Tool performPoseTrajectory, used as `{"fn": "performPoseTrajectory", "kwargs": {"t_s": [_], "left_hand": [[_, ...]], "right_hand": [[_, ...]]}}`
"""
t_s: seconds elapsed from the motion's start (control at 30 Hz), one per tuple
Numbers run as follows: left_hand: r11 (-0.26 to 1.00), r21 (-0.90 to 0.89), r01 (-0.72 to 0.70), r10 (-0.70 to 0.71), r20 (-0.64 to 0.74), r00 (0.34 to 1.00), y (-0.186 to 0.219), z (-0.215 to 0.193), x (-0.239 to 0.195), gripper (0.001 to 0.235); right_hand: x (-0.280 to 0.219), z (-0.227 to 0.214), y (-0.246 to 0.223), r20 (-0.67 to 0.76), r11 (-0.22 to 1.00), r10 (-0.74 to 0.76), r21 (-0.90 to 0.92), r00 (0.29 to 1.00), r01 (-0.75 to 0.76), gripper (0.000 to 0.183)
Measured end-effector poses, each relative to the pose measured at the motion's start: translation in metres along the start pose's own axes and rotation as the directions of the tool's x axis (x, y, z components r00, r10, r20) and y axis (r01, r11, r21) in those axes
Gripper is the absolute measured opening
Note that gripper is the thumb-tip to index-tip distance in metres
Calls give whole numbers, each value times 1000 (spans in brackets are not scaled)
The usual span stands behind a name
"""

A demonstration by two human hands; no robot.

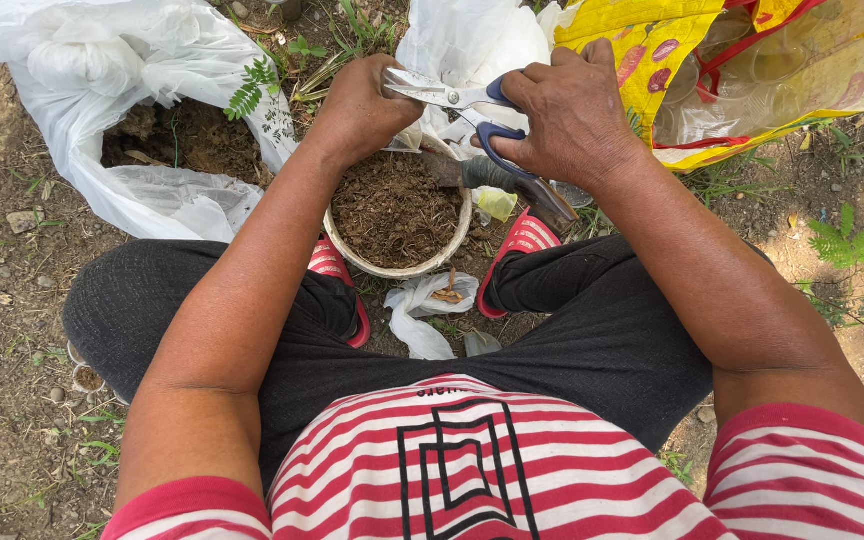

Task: The person scoops soil from a white bucket and fills small clear plastic cups. They use a small hand trowel to transfer soil and a pair of scissors to trim the top of a plastic cup. The filled cups are placed on the ground nearby.

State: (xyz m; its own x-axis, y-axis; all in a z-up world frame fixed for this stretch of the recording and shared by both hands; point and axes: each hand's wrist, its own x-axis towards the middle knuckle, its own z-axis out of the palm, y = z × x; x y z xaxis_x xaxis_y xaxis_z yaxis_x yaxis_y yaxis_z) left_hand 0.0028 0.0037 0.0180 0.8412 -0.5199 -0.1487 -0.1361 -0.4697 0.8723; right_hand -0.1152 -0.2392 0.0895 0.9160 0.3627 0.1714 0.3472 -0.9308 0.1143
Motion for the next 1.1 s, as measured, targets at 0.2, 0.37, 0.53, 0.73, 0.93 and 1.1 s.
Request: {"fn": "performPoseTrajectory", "kwargs": {"t_s": [0.2,0.37,0.53,0.73,0.93,1.1], "left_hand": [[990,-140,-29,38,61,997,-5,0,1,32],[979,-192,62,-36,137,990,-5,1,0,36],[979,-200,-45,78,163,983,-6,15,3,45],[941,159,-299,310,-53,949,-26,26,9,51],[966,158,-205,216,-53,975,-36,34,7,51],[999,-32,18,-18,-16,1000,-32,38,9,38]], "right_hand": [[-2,3,-1,-1,1000,5,15,1000,-5,45],[0,2,-6,57,995,24,99,998,-30,41],[-3,11,-1,404,863,289,283,868,-419,61],[-29,89,56,795,817,359,-15,488,-576,64],[-83,202,84,866,913,247,-58,435,-403,57],[-92,223,89,872,873,199,49,446,-485,50]]}}
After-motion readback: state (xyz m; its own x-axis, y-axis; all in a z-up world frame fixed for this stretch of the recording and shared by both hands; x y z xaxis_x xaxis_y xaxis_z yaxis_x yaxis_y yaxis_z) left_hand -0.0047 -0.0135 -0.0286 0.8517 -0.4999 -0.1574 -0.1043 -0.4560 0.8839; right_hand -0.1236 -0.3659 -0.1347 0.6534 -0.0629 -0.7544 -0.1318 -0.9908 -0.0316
